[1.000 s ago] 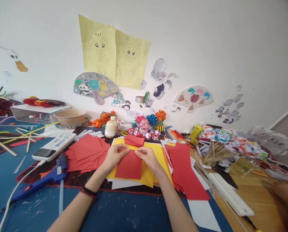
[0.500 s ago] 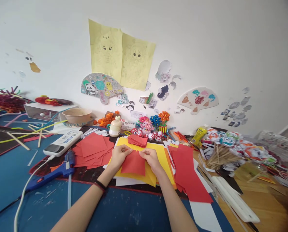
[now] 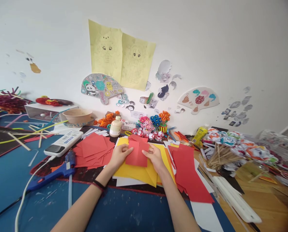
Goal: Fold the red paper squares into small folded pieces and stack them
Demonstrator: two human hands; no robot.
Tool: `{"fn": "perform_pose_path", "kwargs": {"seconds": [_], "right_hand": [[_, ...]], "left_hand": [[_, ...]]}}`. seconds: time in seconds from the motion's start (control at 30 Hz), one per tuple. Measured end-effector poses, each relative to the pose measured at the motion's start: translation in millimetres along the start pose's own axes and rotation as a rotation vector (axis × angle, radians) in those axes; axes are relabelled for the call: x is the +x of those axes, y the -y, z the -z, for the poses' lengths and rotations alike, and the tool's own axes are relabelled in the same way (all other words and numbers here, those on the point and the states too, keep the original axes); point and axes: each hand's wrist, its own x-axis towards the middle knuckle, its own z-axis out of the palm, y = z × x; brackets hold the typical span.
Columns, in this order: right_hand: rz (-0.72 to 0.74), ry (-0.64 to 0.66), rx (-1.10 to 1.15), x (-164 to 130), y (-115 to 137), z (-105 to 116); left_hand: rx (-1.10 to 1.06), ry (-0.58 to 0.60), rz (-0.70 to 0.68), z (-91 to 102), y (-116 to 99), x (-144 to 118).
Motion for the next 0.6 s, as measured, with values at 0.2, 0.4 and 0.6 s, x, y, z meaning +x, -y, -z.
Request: {"fn": "perform_pose_path", "kwargs": {"seconds": [0.2, 0.4, 0.6], "right_hand": [[-0.052, 0.087, -0.026, -0.4, -6.1, 0.1], [-0.045, 0.048, -0.045, 1.0, -12.3, -0.9], [-0.048, -0.014, -0.041, 2.7, -15.6, -6.9]], "left_hand": [[0.068, -0.069, -0.023, 3.1, 6.7, 1.1], [0.094, -0.116, -0.046, 4.4, 10.7, 0.7], [0.009, -0.117, -0.026, 3.2, 9.0, -1.8]]}}
